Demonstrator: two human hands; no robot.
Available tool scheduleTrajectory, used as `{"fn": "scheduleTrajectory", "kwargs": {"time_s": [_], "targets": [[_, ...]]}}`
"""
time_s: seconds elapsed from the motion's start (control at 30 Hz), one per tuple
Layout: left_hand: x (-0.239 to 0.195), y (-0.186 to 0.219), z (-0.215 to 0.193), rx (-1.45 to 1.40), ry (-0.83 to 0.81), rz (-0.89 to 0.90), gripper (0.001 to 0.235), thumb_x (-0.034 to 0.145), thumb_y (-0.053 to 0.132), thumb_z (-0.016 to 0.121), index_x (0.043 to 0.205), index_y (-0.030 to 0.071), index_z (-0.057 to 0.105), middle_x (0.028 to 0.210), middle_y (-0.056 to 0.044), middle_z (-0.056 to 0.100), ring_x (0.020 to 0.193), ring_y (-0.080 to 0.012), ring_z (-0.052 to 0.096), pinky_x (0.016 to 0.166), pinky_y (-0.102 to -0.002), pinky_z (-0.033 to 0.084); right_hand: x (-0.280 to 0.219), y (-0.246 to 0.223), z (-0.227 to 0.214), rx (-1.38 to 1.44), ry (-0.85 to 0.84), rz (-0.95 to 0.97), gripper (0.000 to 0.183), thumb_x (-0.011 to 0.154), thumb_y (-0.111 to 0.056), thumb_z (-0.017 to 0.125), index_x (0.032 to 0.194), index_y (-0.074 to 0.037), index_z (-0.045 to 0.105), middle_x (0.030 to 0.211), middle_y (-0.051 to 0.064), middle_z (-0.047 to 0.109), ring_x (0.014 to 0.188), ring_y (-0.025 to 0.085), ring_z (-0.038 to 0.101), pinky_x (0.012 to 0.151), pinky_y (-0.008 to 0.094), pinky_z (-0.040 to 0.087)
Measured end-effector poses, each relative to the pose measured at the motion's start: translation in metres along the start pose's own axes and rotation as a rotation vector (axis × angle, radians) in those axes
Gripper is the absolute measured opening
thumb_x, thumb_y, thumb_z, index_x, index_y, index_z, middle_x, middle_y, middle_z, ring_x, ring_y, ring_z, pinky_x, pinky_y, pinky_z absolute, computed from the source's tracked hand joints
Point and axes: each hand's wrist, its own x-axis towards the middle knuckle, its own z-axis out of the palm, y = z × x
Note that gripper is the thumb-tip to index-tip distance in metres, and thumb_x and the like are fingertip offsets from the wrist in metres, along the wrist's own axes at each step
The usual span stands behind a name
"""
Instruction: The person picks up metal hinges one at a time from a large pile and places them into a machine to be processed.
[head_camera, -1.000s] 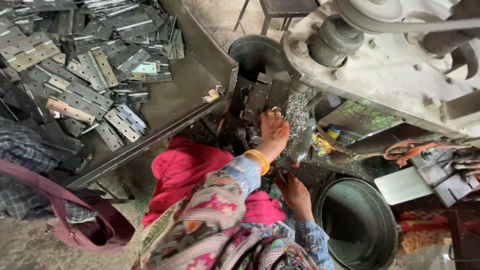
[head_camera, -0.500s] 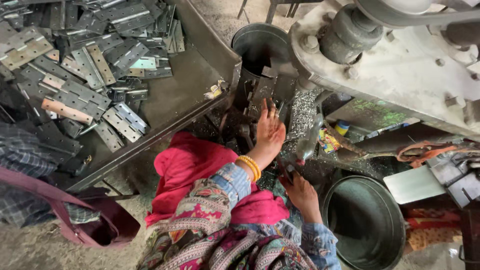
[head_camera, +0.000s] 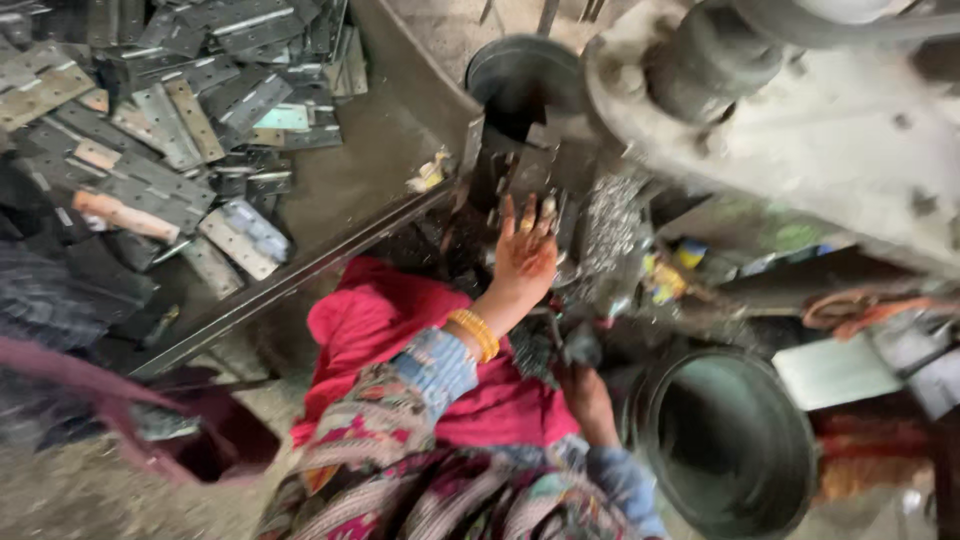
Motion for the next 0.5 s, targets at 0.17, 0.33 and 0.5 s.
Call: {"fn": "scheduleTrajectory", "kwargs": {"time_s": [0.17,0.33,0.5], "targets": [[0.000,-0.004,-0.019,0.017,0.005,0.015,0.048,0.101,0.030,0.042,0.144,0.009,0.049,0.161,-0.010,0.036,0.151,-0.0294,0.034,0.122,-0.058,0.018,-0.002,-0.027,-0.031,-0.005,-0.113,0.160,0.035,0.094,-0.038,0.063,0.109,-0.006,0.067,0.086,0.024,0.072,0.079,0.044,0.071,0.072,0.051,0.053],[-0.011,-0.009,-0.041,-0.002,-0.081,0.062,0.051,0.102,0.031,0.039,0.147,0.009,0.047,0.163,-0.009,0.034,0.153,-0.0290,0.032,0.124,-0.059,0.016,-0.020,-0.008,0.015,0.014,0.005,0.148,0.044,0.095,-0.046,0.060,0.113,-0.006,0.066,0.089,0.024,0.074,0.082,0.042,0.074,0.072,0.051,0.055],[0.011,-0.006,-0.006,0.210,-0.099,0.049,0.049,0.100,0.024,0.038,0.143,0.006,0.052,0.165,-0.010,0.032,0.154,-0.0264,0.026,0.123,-0.060,0.008,0.006,0.033,0.006,-0.066,0.007,-0.082,0.041,0.094,-0.043,0.063,0.112,-0.007,0.070,0.094,0.025,0.071,0.088,0.047,0.068,0.069,0.053,0.052]]}}
